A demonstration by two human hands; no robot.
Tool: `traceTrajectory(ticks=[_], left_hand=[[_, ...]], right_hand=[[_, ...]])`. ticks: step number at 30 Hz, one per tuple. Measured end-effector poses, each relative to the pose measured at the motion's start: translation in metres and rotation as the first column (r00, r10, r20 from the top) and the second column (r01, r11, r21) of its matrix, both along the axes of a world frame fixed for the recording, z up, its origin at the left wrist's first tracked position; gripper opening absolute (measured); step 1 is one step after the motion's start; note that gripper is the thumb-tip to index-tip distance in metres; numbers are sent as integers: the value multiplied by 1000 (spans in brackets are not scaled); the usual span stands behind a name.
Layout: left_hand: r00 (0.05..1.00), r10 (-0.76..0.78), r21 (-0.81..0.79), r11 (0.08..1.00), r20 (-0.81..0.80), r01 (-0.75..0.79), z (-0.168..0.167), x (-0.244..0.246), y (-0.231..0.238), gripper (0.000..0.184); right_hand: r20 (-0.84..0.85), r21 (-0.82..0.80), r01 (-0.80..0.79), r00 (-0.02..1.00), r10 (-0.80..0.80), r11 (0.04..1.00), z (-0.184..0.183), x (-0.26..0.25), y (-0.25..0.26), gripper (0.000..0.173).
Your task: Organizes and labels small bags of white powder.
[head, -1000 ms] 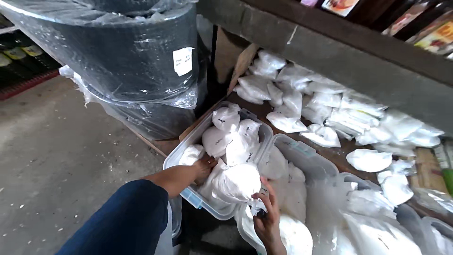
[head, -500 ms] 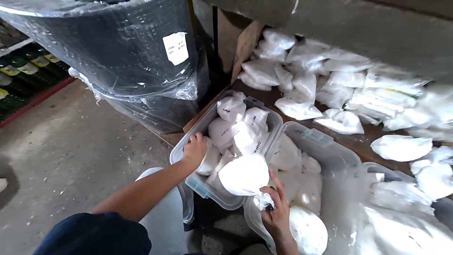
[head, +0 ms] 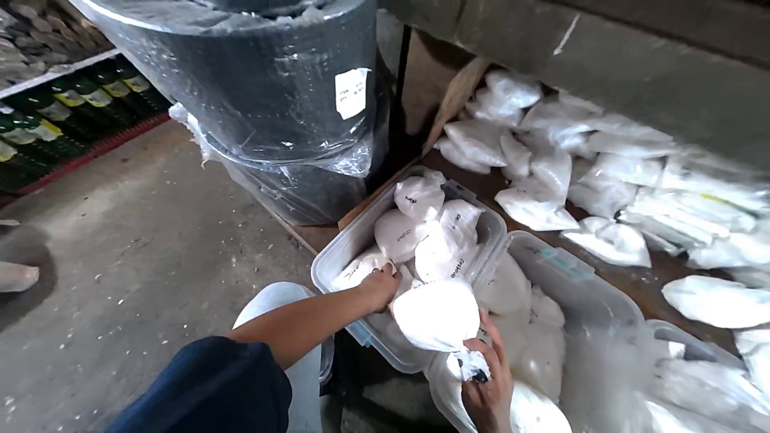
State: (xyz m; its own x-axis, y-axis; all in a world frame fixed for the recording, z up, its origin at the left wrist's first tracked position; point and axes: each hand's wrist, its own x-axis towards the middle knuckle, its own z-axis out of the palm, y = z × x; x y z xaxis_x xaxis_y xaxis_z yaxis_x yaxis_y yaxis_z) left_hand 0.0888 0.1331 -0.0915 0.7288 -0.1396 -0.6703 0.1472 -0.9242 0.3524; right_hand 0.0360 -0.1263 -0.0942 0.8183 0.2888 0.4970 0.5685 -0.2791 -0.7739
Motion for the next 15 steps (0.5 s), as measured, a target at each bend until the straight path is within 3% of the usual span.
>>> traceTrajectory(ticks=[5,9,13,15], left_hand=[[999,35,85,996,36,-38,7,22,-2,79],[1000,25,131,991,-18,-23,16,33,16,62],[996,-8,137,991,88,-4,34,36,41,30],[990,5,143,989,142,-25,42,37,59,26]], right_hand=[[22,-5,-16,1000,16,1000,0,1,0,13],[-12,-9,-31,999,31,999,0,-1,-4,13],[-16,-11,-41,999,41,999,2,1,-4,13],[-22,-18,-41,999,40,999,3,2,-3,13]])
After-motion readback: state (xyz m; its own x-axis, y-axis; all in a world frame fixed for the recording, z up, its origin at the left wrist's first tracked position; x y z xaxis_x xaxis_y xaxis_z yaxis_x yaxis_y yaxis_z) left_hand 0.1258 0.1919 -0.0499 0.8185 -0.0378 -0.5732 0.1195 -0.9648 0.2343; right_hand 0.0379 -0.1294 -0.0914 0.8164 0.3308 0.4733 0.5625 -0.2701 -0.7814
